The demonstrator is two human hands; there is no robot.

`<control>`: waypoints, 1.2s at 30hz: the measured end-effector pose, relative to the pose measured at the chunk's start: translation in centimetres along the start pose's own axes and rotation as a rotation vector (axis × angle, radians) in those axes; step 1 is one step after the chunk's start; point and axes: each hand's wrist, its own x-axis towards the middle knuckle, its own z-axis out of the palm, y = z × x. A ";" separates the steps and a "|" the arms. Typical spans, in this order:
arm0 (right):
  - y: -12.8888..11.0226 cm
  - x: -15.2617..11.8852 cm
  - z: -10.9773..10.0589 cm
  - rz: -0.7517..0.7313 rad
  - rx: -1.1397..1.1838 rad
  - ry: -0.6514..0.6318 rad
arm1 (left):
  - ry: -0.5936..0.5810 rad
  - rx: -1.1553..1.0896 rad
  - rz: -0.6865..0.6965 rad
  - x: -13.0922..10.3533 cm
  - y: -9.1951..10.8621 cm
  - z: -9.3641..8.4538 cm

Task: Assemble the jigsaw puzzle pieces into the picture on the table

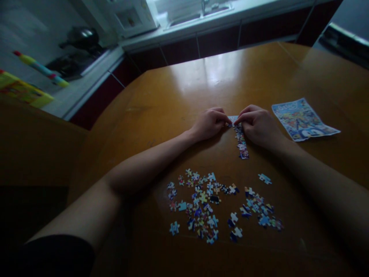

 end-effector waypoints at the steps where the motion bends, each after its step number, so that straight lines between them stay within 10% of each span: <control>1: 0.0 0.0 0.0 0.002 -0.001 -0.001 | 0.002 -0.002 0.003 0.0 0.0 0.0; 36: 0.2 0.1 0.0 0.041 0.017 0.001 | 0.008 -0.028 -0.028 0.2 0.5 -0.1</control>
